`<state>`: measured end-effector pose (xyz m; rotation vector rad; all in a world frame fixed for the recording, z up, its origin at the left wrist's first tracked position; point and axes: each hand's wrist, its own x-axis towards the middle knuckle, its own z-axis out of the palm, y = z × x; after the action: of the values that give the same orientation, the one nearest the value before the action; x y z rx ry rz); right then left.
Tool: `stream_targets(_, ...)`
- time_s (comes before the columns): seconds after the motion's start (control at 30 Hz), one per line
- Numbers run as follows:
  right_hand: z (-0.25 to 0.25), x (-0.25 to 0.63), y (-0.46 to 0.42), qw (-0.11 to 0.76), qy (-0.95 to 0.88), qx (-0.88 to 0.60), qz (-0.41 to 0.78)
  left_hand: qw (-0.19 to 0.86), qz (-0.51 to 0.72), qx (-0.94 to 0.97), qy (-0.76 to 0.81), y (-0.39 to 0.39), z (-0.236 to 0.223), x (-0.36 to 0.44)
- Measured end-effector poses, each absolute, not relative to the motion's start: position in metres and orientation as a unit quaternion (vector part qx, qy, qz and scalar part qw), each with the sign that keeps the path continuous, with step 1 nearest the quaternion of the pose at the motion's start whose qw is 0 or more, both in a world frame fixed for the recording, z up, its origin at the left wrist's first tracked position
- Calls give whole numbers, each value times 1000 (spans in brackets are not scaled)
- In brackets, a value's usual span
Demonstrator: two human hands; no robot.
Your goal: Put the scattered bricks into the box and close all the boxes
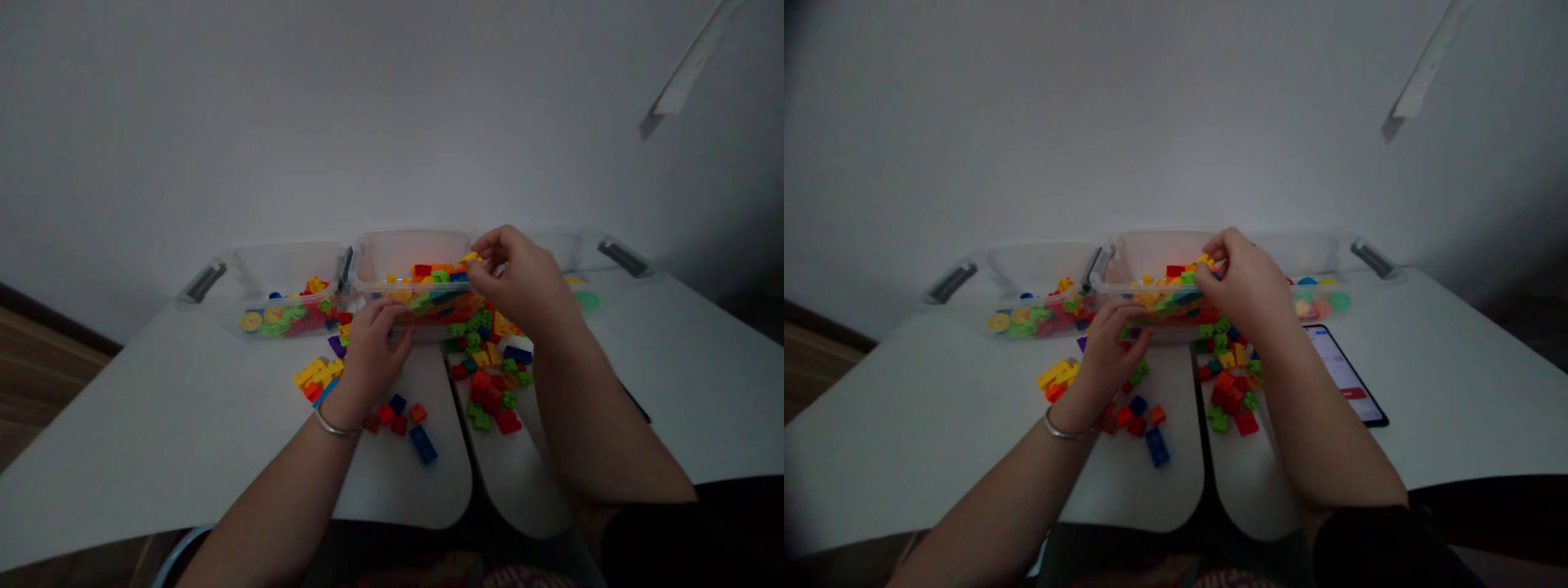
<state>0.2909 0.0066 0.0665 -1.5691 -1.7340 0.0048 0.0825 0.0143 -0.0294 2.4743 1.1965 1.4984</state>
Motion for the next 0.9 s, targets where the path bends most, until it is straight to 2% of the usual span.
stream_targets(0.2,63,304,16,342,-669,-659,-43,55,402,838,364,15,-31,82)
stream_targets(0.4,58,306,23,261,-693,-670,-56,54,323,878,351,13,-34,85)
stream_targets(0.63,59,299,22,128,-731,-660,-117,47,332,870,361,14,-33,84)
stream_targets(0.8,59,294,21,105,-741,-650,-133,66,357,853,376,16,-34,83)
stream_targets(0.9,59,293,19,124,-737,-654,-120,70,365,841,393,17,-35,82)
